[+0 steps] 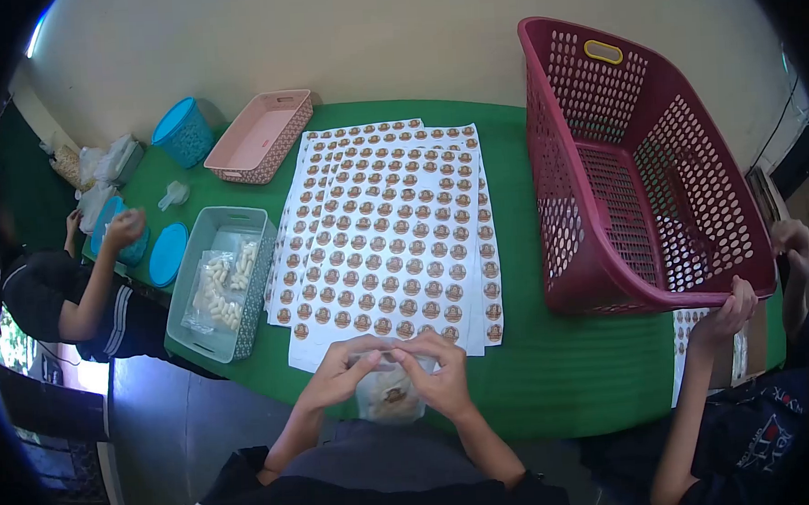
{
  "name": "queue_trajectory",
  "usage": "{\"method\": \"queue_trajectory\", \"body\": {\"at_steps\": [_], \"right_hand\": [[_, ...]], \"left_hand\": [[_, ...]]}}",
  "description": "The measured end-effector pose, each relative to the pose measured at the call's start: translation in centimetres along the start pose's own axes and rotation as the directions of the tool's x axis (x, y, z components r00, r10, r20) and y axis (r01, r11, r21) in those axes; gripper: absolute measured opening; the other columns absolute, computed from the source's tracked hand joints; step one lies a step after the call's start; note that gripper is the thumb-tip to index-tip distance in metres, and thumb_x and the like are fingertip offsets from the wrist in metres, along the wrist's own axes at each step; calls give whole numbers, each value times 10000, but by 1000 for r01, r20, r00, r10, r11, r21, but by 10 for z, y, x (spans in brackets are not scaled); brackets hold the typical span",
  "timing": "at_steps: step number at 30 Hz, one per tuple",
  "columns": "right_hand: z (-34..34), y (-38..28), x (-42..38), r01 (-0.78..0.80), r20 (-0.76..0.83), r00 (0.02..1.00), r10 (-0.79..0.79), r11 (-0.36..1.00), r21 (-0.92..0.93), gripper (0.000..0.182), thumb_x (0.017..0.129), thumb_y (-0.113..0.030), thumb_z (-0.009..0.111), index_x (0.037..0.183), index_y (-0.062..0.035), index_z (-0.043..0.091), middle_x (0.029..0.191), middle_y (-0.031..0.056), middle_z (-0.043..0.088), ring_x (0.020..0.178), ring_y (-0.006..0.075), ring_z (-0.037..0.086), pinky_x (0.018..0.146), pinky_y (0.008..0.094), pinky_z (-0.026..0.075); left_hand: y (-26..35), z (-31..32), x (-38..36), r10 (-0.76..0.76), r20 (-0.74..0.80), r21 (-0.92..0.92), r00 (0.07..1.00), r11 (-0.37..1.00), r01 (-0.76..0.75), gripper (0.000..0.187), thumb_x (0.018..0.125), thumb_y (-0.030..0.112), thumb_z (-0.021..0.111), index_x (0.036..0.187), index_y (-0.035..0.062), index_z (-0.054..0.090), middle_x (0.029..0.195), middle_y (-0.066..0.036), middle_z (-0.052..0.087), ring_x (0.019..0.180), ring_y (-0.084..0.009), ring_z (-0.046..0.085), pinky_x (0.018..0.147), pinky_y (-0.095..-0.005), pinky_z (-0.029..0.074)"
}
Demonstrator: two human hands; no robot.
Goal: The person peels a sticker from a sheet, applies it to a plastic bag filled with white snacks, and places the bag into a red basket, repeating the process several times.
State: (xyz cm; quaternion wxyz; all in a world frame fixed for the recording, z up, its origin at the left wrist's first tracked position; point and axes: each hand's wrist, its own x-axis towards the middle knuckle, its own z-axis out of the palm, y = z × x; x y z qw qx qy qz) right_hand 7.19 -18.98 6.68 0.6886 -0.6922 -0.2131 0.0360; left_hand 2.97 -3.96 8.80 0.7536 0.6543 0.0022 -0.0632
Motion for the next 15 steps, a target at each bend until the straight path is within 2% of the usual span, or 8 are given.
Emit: {"method": "queue_trajectory", "body": {"at_steps": [2, 3, 5, 6, 8, 11, 14, 15], "right_hand": [[-3, 2, -2, -20, -11, 1000, 20, 1000, -10, 109, 684, -2, 602, 791, -1, 625, 669, 83, 574, 611, 135, 527, 578, 238, 405], [-3, 0, -4, -10, -25, 1000, 9, 998, -60, 94, 680, -8, 609, 772, 1, 623, 646, 80, 565, 594, 134, 522, 559, 236, 397], [-1, -1, -5, 1, -37, 999, -5, 994, -109, 81, 675, -15, 615, 753, 3, 621, 622, 78, 556, 577, 132, 517, 540, 235, 390], [1, -2, -6, -19, -65, 998, 10, 989, -148, 83, 674, -20, 617, 752, 6, 617, 624, 78, 551, 580, 133, 518, 542, 235, 391], [2, -5, -5, -37, -92, 996, 20, 982, -187, 86, 673, -25, 619, 751, 9, 613, 625, 79, 547, 583, 134, 519, 545, 234, 393], [2, -10, -3, 1, -56, 998, -12, 980, -201, 103, 712, -26, 587, 803, 15, 610, 655, 65, 544, 597, 98, 494, 569, 215, 393], [-5, -7, -4, 83, -1, 996, -84, 980, -181, 88, 716, -13, 556, 783, 37, 583, 666, 96, 548, 598, 148, 525, 560, 244, 402], [-8, -2, -5, 40, -75, 996, -54, 983, -180, 87, 728, -14, 540, 782, 43, 578, 669, 96, 547, 603, 146, 524, 566, 245, 404]], "left_hand": [[-6, -4, 1, 117, 68, 217, 991, 968, -129, 200, 824, 115, 474, 935, -35, 546, 841, -87, 586, 775, -120, 542, 672, -241, 441], [-7, -3, 0, 118, 67, 218, 991, 967, -130, 200, 824, 115, 474, 935, -35, 546, 841, -87, 586, 775, -120, 542, 672, -241, 441], [-10, 2, 1, 87, -28, 321, 996, 944, -73, 179, 824, 88, 451, 924, -27, 546, 831, -93, 584, 742, -128, 540, 667, -246, 427], [-12, 3, 3, 88, -27, 320, 996, 944, -75, 179, 824, 88, 451, 924, -27, 546, 831, -93, 584, 742, -128, 540, 667, -246, 427], [-19, 4, 8, 223, -88, 449, 971, 879, -161, 170, 826, 66, 429, 913, -31, 537, 780, -100, 572, 701, -144, 535, 635, -249, 420], [-24, 5, 12, 246, -174, 439, 953, 886, -149, 167, 826, 57, 420, 912, -37, 527, 738, -98, 550, 691, -151, 527, 622, -250, 411], [-22, 2, 11, 173, -103, 378, 980, 918, -122, 190, 826, 56, 414, 952, -34, 523, 761, -102, 535, 777, -161, 526, 681, -255, 409], [-21, 3, 12, 174, -100, 376, 980, 918, -125, 190, 826, 56, 414, 952, -34, 523, 761, -102, 535, 777, -161, 526, 681, -255, 409]]}}
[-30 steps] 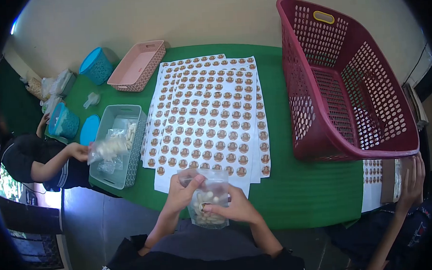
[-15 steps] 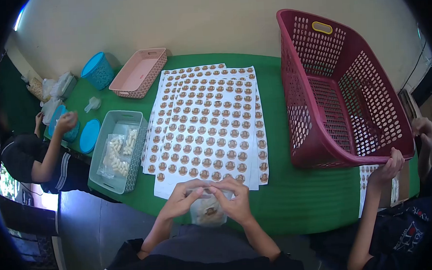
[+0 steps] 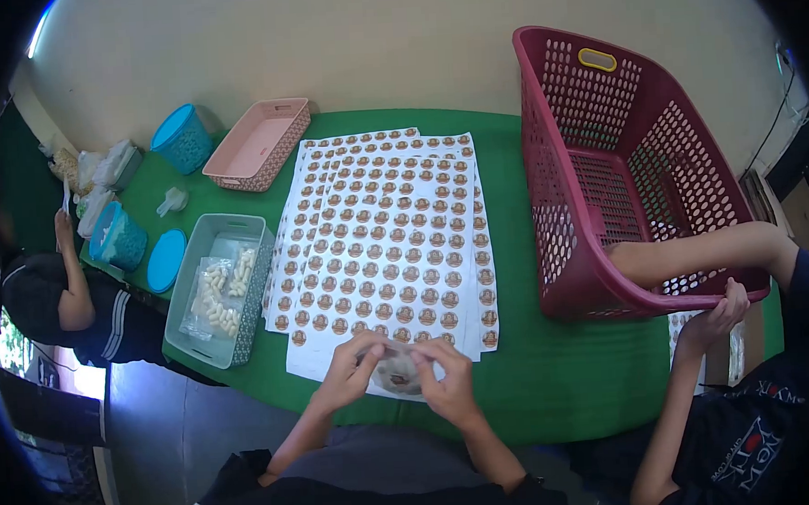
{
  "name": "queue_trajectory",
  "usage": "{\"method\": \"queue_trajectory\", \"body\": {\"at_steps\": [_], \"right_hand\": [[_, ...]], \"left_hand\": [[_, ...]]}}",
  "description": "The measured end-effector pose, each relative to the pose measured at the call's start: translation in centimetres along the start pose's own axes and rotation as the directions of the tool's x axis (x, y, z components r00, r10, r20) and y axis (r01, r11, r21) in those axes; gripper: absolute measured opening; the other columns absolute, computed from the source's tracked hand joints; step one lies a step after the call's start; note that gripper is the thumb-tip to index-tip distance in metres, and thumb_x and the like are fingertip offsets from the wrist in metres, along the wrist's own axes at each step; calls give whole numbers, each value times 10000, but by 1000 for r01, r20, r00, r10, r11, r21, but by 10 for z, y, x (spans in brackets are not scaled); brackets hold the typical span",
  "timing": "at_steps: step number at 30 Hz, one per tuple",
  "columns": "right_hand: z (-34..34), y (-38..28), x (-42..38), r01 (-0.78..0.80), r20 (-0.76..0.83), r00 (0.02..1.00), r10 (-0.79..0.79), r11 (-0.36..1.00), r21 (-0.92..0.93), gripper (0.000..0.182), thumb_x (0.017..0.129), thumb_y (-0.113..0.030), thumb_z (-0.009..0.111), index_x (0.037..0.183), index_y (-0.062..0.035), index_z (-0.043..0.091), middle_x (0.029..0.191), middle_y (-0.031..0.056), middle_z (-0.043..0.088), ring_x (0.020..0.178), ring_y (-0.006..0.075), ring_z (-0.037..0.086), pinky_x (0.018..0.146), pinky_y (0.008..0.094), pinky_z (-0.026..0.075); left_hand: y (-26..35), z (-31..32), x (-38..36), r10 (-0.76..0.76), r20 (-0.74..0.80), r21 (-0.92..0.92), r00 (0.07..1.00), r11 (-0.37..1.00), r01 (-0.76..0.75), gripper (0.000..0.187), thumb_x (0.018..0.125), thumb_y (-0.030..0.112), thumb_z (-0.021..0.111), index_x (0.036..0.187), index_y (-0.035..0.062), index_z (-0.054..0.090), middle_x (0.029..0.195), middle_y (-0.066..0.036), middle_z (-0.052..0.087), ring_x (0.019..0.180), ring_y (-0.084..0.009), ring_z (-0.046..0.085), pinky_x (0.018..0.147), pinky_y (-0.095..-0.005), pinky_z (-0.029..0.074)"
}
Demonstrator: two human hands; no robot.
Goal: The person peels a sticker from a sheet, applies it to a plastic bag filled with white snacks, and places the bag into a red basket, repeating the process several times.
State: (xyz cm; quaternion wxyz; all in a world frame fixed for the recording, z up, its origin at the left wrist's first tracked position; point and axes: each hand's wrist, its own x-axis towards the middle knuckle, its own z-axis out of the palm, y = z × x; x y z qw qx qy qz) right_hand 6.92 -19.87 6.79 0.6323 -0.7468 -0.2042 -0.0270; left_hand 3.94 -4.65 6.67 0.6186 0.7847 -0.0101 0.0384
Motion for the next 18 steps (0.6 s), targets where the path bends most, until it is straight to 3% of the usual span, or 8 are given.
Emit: {"method": "queue_trajectory", "body": {"at_steps": [2, 3, 4, 6, 7, 12, 16, 18], "right_hand": [[-4, 8, 1, -44, -66, 997, 45, 999, 7, 91, 740, -16, 523, 782, 48, 572, 672, 97, 546, 608, 145, 524, 572, 245, 405], [-6, 12, 2, -94, -105, 990, 95, 995, 14, 93, 746, -20, 518, 780, 48, 572, 674, 94, 547, 611, 140, 522, 577, 242, 405], [-8, 13, 3, -143, -143, 979, 144, 990, 22, 96, 753, -24, 512, 777, 48, 572, 677, 91, 547, 615, 135, 520, 582, 239, 405], [-9, 9, 3, -150, -131, 980, 149, 989, 7, 98, 759, -26, 506, 770, 47, 570, 683, 92, 550, 622, 130, 519, 587, 236, 407], [-9, 7, 1, -141, -105, 984, 141, 990, 15, 99, 759, -27, 508, 777, 44, 575, 683, 89, 550, 623, 128, 520, 588, 236, 407], [-14, 0, -1, -117, 58, 992, 112, 989, 95, 108, 754, -30, 521, 806, 36, 589, 690, 85, 559, 639, 123, 528, 597, 233, 412], [-9, 10, -2, -172, -2, 985, 173, 981, 93, 120, 746, -40, 543, 825, 34, 597, 712, 92, 580, 659, 120, 539, 614, 230, 421], [-6, 13, -2, -232, -58, 969, 239, 967, 104, 121, 744, -45, 551, 822, 35, 598, 717, 95, 586, 661, 120, 543, 620, 228, 425]], "left_hand": [[4, 0, 0, 222, 64, -36, 973, 975, -220, 215, 830, 54, 401, 989, -30, 519, 826, -118, 529, 871, -174, 507, 741, -260, 396], [10, 1, -3, 100, 105, -225, 989, 972, -75, 241, 836, 69, 395, 1027, -21, 510, 869, -129, 524, 932, -183, 487, 780, -263, 386], [8, 3, -2, 96, 104, -222, 990, 972, -71, 241, 836, 69, 395, 1027, -21, 510, 869, -129, 524, 932, -183, 487, 780, -263, 386], [2, 5, 3, 210, 22, 10, 977, 978, -210, 211, 826, 64, 404, 986, -16, 515, 858, -147, 530, 827, -205, 527, 714, -271, 406], [-2, 4, 5, 209, 24, 9, 978, 978, -210, 211, 826, 64, 404, 986, -16, 515, 858, -147, 530, 827, -205, 527, 714, -271, 406], [-9, 3, 5, 23, -97, 85, 995, 996, -15, 166, 826, 58, 402, 819, -35, 539, 678, -82, 539, 664, -142, 516, 617, -244, 399], [-13, 4, 4, 19, -46, 83, 999, 996, -15, 161, 823, 76, 412, 915, -19, 504, 845, -115, 526, 814, -161, 507, 708, -255, 396], [-11, 20, 2, 237, -377, 91, 895, 971, -219, 325, 792, 133, 501, 1063, -20, 406, 1049, -160, 431, 978, -234, 434, 812, -320, 357]]}}
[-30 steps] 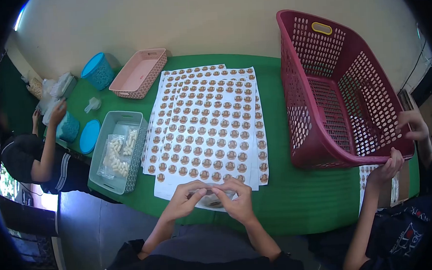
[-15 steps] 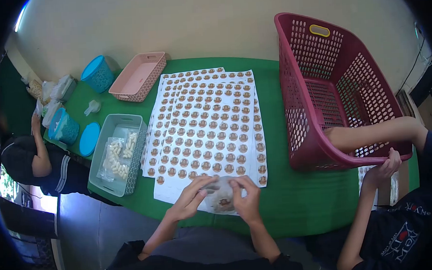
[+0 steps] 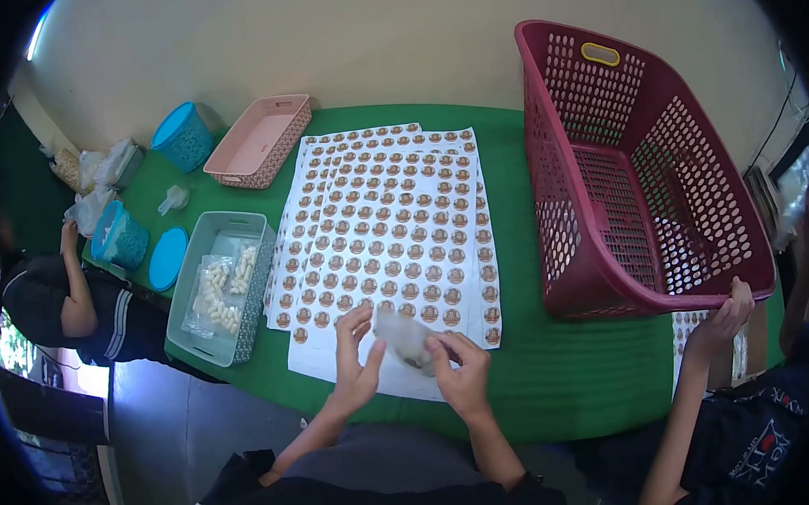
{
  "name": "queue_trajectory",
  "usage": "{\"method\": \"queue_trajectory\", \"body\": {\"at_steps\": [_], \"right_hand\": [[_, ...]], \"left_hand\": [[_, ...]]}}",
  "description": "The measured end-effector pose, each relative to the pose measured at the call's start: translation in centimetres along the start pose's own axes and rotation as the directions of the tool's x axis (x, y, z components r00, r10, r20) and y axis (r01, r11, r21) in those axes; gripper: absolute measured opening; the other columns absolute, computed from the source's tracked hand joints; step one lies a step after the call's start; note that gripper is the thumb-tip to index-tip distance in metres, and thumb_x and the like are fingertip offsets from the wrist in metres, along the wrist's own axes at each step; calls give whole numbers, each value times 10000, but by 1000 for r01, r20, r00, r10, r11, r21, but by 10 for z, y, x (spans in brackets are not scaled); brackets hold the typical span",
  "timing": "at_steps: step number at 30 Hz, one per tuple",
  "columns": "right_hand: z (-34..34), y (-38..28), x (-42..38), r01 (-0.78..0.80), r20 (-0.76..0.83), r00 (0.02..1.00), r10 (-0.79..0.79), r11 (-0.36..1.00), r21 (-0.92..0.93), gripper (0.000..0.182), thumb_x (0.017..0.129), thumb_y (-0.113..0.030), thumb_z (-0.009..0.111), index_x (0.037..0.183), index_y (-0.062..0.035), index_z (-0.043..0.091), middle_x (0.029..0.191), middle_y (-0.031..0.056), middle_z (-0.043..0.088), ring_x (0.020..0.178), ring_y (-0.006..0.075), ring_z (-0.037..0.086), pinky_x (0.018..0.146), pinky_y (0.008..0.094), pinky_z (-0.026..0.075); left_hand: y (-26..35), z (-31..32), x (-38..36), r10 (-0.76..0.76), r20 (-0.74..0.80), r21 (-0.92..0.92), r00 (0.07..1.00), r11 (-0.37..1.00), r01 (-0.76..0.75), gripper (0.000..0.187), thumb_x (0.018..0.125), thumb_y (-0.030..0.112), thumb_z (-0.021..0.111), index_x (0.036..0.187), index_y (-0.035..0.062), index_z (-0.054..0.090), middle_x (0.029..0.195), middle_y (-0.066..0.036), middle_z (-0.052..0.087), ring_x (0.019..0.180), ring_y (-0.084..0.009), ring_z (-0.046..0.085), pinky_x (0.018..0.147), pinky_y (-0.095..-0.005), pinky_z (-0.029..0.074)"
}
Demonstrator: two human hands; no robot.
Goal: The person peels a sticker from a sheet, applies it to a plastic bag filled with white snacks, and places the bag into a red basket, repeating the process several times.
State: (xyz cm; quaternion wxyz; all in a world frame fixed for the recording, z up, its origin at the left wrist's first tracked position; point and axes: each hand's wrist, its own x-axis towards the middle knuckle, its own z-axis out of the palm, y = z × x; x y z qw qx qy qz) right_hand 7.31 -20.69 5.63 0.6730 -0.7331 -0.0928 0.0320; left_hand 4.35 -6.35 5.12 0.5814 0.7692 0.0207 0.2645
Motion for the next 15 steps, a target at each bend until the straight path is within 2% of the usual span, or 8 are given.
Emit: {"method": "queue_trajectory", "body": {"at_steps": [1, 3, 4, 5, 8, 9, 12, 15], "right_hand": [[2, 1, -1, -37, -38, 999, 39, 998, 57, 141, 753, -63, 544, 846, 30, 594, 755, 104, 586, 696, 137, 545, 644, 243, 426], [5, -5, -2, -70, -78, 994, 79, 991, 112, 161, 761, -81, 538, 870, 26, 590, 793, 112, 585, 730, 155, 548, 668, 258, 427], [7, -14, -4, 120, 44, 992, -121, 992, 35, 190, 770, -102, 528, 906, 20, 578, 843, 122, 574, 785, 173, 536, 698, 273, 418], [8, -19, -5, 312, 179, 935, -305, 950, -16, 219, 778, -122, 519, 942, 15, 566, 892, 132, 562, 840, 192, 524, 729, 289, 409], [1, -9, -1, 347, 248, 910, -331, 938, -20, 252, 776, -147, 510, 972, 8, 542, 966, 144, 525, 919, 219, 487, 779, 302, 379], [3, -3, -3, 205, 36, 977, -209, 975, 80, 233, 747, -126, 538, 945, -3, 547, 977, 131, 520, 922, 202, 484, 798, 287, 362], [1, -2, 6, 96, -89, 993, -79, 971, 218, 221, 721, -103, 559, 924, -16, 549, 996, 120, 510, 897, 179, 484, 770, 281, 372], [-1, 2, 4, 40, 112, 991, -70, 967, 253, 158, 704, -67, 583, 854, -17, 578, 881, 101, 558, 785, 151, 498, 699, 276, 390]], "left_hand": [[-5, -4, -4, -3, 131, -6, 991, 1000, 4, 554, 785, 213, 522, 1206, -25, 251, 1186, -173, 302, 1083, -266, 322, 897, -359, 280], [3, -3, -7, 51, 233, -12, 971, 999, -50, 601, 789, 243, 512, 1233, -27, 210, 1221, -185, 268, 1116, -273, 292, 911, -363, 265], [8, 0, -8, 102, 332, -23, 938, 995, -99, 647, 794, 272, 502, 1259, -29, 168, 1255, -196, 234, 1150, -281, 261, 924, -366, 251], [9, 6, -13, 73, 283, -124, 956, 992, -39, 599, 824, 293, 451, 1256, -39, 203, 1258, -205, 278, 1173, -268, 279, 934, -352, 259], [7, 3, -8, -115, 274, -311, 955, 929, 201, 429, 853, 265, 410, 1164, -25, 360, 1036, -136, 470, 927, -168, 437, 784, -282, 357], [6, -1, -7, -205, 278, -395, 938, 866, 307, 372, 867, 252, 389, 1118, -18, 439, 926, -102, 566, 803, -119, 516, 709, -248, 406], [6, -12, -8, -199, 454, -258, 869, 904, 342, 274, 859, 201, 417, 1023, -7, 485, 867, -69, 571, 735, -91, 495, 649, -232, 399], [5, -8, -15, -239, 459, -244, 856, 892, 380, 228, 848, 168, 448, 949, -32, 493, 956, -111, 558, 806, -112, 509, 691, -246, 402]]}}
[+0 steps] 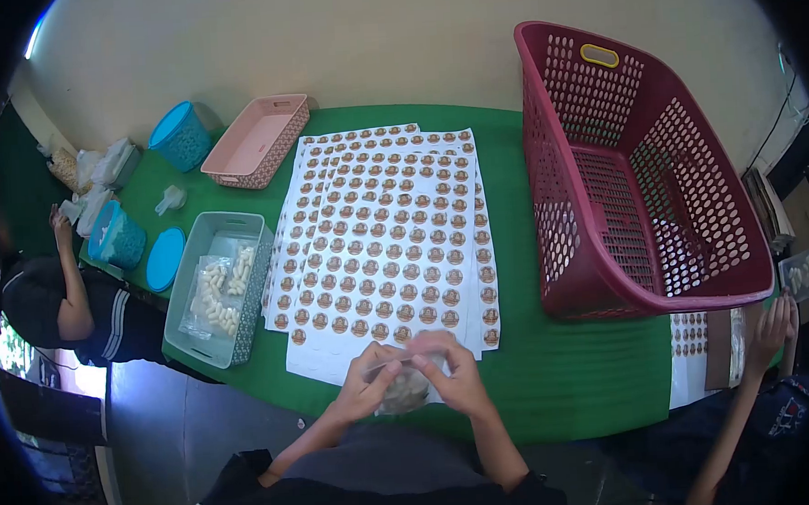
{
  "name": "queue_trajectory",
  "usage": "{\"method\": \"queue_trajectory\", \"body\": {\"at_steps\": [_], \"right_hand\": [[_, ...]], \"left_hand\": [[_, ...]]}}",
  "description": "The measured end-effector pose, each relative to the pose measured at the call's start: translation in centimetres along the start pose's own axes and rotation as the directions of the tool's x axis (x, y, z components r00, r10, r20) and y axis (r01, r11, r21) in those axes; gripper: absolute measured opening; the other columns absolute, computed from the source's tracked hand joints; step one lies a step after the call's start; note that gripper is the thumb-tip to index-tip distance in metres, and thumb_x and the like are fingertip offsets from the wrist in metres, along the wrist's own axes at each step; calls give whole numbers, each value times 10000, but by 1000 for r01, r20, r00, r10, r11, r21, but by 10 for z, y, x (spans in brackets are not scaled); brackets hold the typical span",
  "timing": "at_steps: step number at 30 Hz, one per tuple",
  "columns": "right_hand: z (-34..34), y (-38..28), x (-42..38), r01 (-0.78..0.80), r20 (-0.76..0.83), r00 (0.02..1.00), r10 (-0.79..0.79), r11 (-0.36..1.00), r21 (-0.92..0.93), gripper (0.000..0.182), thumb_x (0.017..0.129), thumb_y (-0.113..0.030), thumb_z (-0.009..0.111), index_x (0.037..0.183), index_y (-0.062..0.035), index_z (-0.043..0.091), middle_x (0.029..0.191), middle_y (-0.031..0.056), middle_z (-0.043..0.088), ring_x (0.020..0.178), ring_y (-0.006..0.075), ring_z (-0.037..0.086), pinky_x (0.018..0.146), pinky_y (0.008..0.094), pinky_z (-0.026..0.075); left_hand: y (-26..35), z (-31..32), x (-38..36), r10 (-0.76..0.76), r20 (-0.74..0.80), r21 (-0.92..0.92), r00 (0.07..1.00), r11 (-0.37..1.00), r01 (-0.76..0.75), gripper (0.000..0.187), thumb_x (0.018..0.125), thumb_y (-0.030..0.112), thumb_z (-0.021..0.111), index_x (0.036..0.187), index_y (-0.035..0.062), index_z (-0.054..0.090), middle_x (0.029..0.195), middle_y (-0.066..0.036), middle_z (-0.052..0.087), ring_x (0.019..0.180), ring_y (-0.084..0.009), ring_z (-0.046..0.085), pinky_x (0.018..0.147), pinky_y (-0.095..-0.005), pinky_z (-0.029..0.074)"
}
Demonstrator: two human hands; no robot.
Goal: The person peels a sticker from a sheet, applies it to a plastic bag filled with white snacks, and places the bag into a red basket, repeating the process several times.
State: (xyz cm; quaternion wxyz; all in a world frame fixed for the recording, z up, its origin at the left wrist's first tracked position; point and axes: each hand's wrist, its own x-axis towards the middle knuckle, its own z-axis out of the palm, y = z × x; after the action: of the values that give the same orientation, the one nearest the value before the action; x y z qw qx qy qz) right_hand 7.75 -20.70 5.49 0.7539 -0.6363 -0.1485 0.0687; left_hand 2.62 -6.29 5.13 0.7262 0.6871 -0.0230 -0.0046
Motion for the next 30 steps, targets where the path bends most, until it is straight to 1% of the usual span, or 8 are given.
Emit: {"method": "queue_trajectory", "body": {"at_steps": [9, 12, 16, 19, 21, 25, 28, 30], "right_hand": [[-1, -9, 8, 65, -81, 990, -115, 885, -461, 73, 708, -57, 591, 744, 6, 599, 680, 71, 566, 679, 150, 512, 632, 256, 397], [-13, -14, 8, -199, 82, 972, 221, 957, -213, 148, 787, -118, 532, 833, 14, 581, 739, 70, 568, 716, 91, 526, 616, 232, 425], [-13, -17, 10, -234, -65, 972, 225, 951, -205, 196, 831, -154, 472, 878, 21, 548, 776, 80, 571, 622, 106, 551, 520, 189, 457], [-18, -14, 12, -250, -257, 942, 217, 963, -102, 218, 843, -154, 450, 959, 22, 506, 822, 102, 569, 682, 139, 575, 543, 237, 494], [-14, -22, 8, -342, -65, 936, 346, 937, 75, 216, 839, -108, 444, 1004, 25, 485, 992, 132, 525, 861, 182, 553, 687, 264, 474], [-7, -23, 5, -199, 195, 969, 151, 947, 254, 256, 812, -101, 492, 1036, 16, 457, 1046, 149, 489, 942, 198, 511, 765, 291, 434], [-13, -23, 14, 107, 22, 994, -108, 909, -402, 394, 724, -163, 620, 1042, 8, 461, 1042, 168, 483, 892, 176, 507, 736, 299, 421], [-11, -23, 11, -63, 68, 993, 96, 922, -381, 391, 715, -179, 633, 1022, 7, 475, 1006, 151, 504, 851, 161, 517, 708, 291, 429]], "left_hand": [[12, 0, 7, -97, 0, -93, 995, 991, 97, 232, 863, 116, 387, 1018, -25, 487, 927, -109, 566, 863, -181, 554, 727, -278, 446], [16, -6, 11, -223, 6, -116, 975, 968, 222, 274, 871, 123, 362, 1085, -29, 439, 1009, -108, 531, 906, -186, 537, 731, -286, 448], [-4, -4, 13, 10, -198, 27, 980, 1000, -5, 413, 813, 115, 468, 1188, 19, 326, 1182, -118, 381, 1121, -200, 359, 871, -345, 367], [5, -7, 8, -17, -24, 129, 1000, 991, 20, 510, 748, 112, 548, 1199, 49, 317, 1177, -115, 366, 1132, -225, 334, 931, -369, 302], [-1, -5, 9, 33, 153, 281, 988, 957, -76, 557, 715, 116, 580, 1200, 55, 314, 1168, -113, 363, 1131, -239, 336, 935, -374, 299], [2, 7, 8, -106, -63, 54, 992, 993, 110, 526, 739, 156, 582, 1186, 20, 341, 1136, -139, 409, 1040, -214, 425, 883, -299, 345], [6, -4, 10, -207, -42, -341, 977, 923, 181, 452, 763, 57, 550, 1161, -23, 350, 1091, -113, 453, 995, -165, 444, 825, -283, 381], [13, -2, 8, -152, -36, -255, 988, 957, 138, 432, 772, 58, 540, 1155, -23, 357, 1071, -120, 464, 979, -163, 453, 817, -279, 384]]}}
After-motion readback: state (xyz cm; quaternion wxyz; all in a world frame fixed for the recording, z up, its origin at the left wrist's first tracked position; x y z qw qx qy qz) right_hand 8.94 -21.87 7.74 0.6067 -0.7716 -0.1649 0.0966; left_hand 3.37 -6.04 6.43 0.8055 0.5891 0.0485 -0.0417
